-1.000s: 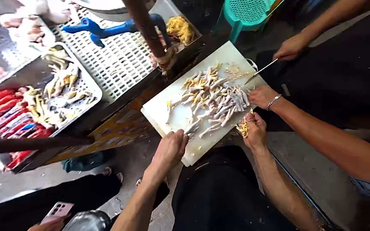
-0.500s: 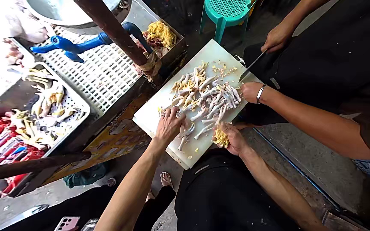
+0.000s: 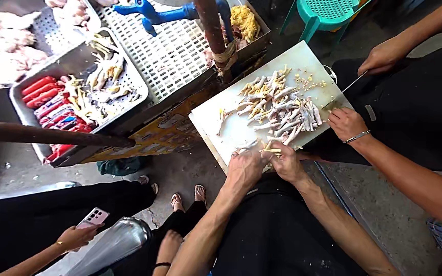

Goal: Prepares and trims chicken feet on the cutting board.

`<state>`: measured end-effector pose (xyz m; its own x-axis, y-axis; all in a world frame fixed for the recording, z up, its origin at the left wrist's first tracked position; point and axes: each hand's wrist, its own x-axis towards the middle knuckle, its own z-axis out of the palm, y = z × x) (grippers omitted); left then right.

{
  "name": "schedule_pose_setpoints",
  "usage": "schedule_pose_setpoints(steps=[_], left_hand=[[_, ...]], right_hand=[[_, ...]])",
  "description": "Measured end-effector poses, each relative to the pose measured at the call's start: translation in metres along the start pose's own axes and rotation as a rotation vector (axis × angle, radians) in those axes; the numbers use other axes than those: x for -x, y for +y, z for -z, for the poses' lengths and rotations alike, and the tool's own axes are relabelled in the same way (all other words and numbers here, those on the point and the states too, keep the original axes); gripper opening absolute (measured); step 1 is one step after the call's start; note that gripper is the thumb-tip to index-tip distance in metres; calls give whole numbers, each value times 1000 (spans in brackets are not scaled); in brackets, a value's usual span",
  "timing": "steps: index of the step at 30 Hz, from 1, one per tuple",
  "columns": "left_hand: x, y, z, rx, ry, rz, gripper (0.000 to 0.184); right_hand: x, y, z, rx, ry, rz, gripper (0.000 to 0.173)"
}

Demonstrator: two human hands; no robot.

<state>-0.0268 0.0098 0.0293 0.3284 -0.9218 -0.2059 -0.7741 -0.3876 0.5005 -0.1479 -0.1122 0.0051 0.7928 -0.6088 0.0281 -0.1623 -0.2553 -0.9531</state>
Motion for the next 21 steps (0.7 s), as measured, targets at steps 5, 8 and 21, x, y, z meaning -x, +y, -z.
schedule_pose_setpoints(steps=[5, 8, 21], left_hand=[[16, 16, 10, -127, -109, -4, 46], [35, 6, 21, -122, 34, 22, 42], [-47, 19, 35, 402, 50, -84, 43]], right_hand=[[7, -5, 11, 359, 159, 154, 24], [7, 1, 57, 529, 294, 28, 21], [6, 0, 23, -724, -30, -466, 24]])
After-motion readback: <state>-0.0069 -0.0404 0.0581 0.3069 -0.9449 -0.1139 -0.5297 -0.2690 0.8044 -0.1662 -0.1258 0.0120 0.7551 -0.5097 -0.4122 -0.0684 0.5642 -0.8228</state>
